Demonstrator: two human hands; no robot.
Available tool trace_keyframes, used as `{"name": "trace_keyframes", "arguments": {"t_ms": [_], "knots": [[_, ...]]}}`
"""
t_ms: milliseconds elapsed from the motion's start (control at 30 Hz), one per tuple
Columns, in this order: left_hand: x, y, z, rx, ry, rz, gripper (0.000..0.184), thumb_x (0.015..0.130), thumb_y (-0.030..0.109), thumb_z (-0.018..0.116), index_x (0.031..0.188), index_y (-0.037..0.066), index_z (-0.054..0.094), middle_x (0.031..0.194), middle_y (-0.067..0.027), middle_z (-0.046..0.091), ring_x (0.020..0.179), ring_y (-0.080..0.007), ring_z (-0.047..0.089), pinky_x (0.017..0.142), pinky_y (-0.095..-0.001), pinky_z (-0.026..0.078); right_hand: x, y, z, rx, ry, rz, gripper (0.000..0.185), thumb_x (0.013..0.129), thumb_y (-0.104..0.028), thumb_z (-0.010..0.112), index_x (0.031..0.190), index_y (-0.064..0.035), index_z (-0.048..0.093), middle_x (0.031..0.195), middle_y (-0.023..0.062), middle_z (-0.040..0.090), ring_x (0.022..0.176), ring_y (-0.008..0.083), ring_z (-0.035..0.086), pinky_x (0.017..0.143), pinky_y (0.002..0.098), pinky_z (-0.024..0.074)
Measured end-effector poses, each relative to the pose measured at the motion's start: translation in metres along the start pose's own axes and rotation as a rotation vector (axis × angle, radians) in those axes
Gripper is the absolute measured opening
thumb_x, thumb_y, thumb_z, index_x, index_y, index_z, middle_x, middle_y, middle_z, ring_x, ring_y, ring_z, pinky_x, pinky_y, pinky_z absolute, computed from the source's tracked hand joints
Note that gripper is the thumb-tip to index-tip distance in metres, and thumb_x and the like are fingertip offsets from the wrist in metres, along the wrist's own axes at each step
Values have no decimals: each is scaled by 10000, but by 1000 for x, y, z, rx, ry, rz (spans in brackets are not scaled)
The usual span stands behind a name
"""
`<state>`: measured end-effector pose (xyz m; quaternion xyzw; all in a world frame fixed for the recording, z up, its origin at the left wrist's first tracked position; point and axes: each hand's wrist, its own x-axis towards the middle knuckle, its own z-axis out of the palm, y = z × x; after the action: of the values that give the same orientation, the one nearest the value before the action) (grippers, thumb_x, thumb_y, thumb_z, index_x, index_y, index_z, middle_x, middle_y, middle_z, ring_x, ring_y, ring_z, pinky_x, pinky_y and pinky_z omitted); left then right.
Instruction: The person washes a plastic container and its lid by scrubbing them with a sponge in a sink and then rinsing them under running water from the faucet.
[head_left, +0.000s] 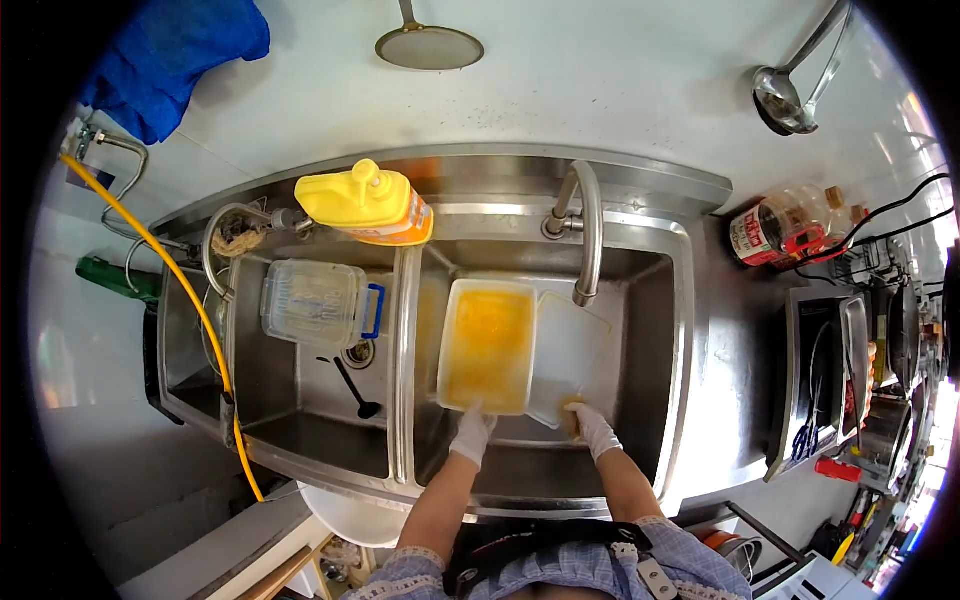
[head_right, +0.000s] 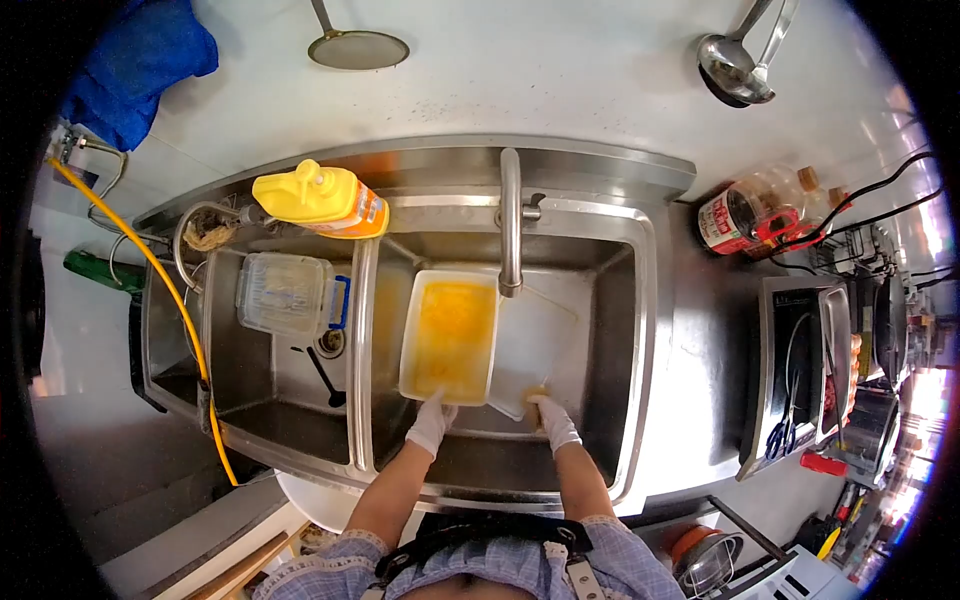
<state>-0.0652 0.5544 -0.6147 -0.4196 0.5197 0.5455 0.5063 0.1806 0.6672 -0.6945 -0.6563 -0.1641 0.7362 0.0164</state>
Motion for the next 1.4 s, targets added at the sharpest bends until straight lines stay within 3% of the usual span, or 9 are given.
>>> {"name": "trace_keyframes", "arguments": {"t_ms": [167, 267, 400, 567, 767, 833, 933, 967, 1400], "knots": [[-19, 4, 14, 54, 18, 128, 179, 826, 184, 621, 972, 154, 522, 894, -18, 522, 736, -124, 481, 612, -249, 463, -52, -36, 24, -465, 279, -256, 253, 734, -195, 635, 902, -8, 607, 716, 75, 612, 636, 239, 587, 566, 410, 467], [-30, 8, 17, 101, 80, 153, 167, 827, 139, 591, 974, 149, 511, 883, -10, 521, 749, -132, 490, 613, -257, 470, -86, -46, 6, -581, 510, -279, 289, 757, -217, 590, 953, -5, 610, 789, 166, 646, 723, 286, 636, 622, 387, 484], [-25, 17, 4, 157, 6, 153, 179, 823, 98, 556, 986, 145, 502, 886, -9, 522, 771, -146, 501, 625, -274, 474, -121, -39, -22, -809, 599, -352, 323, 770, -277, 576, 959, -16, 593, 903, 202, 638, 859, 361, 618, 736, 410, 483], [-30, 10, -13, 170, -64, 112, 153, 816, 83, 515, 960, 136, 507, 907, -27, 535, 777, -153, 512, 599, -260, 472, -220, -61, -11, -1114, 713, -542, 296, 752, -274, 602, 935, -43, 580, 816, 191, 636, 809, 353, 621, 700, 440, 488], [-47, 1, -27, 177, -138, 55, 152, 807, 74, 515, 947, 136, 516, 873, -34, 533, 754, -160, 499, 569, -246, 458, -287, -63, -35, -799, 664, -779, 276, 724, -112, 589, 978, -4, 581, 800, 204, 629, 761, 338, 625, 658, 390, 488], [-57, -1, -27, 187, -126, 73, 157, 803, 66, 520, 947, 129, 518, 853, -40, 528, 728, -165, 486, 572, -253, 449, -287, -57, -58, -580, 551, -894, 240, 723, -64, 535, 945, 24, 563, 668, 125, 594, 595, 227, 589, 551, 329, 467], [-63, 0, -31, 233, -143, 96, 140, 801, 66, 526, 928, 126, 513, 826, -42, 511, 705, -161, 465, 582, -264, 440, -330, -71, -66, -96, 401, -604, 179, 730, -20, 507, 896, 1, 571, 576, 37, 515, 416, 118, 473, 376, 260, 396], [-68, 1, -31, 242, -159, 121, 127, 800, 68, 526, 913, 124, 508, 808, -42, 502, 694, -160, 457, 585, -270, 437, -320, -66, -75, -3, 417, -728, 154, 731, -15, 508, 869, -6, 577, 559, 32, 508, 407, 118, 469, 364, 261, 403], [-121, 10, -37, 396, -203, 310, 194, 747, 34, 551, 936, 74, 550, 830, -59, 564, 705, -178, 535, 567, -284, 447, -323, -64, -97, 117, 256, -719, 246, 719, -46, 516, 935, 58, 573, 727, 91, 577, 539, 179, 555, 469, 271, 472]]}}
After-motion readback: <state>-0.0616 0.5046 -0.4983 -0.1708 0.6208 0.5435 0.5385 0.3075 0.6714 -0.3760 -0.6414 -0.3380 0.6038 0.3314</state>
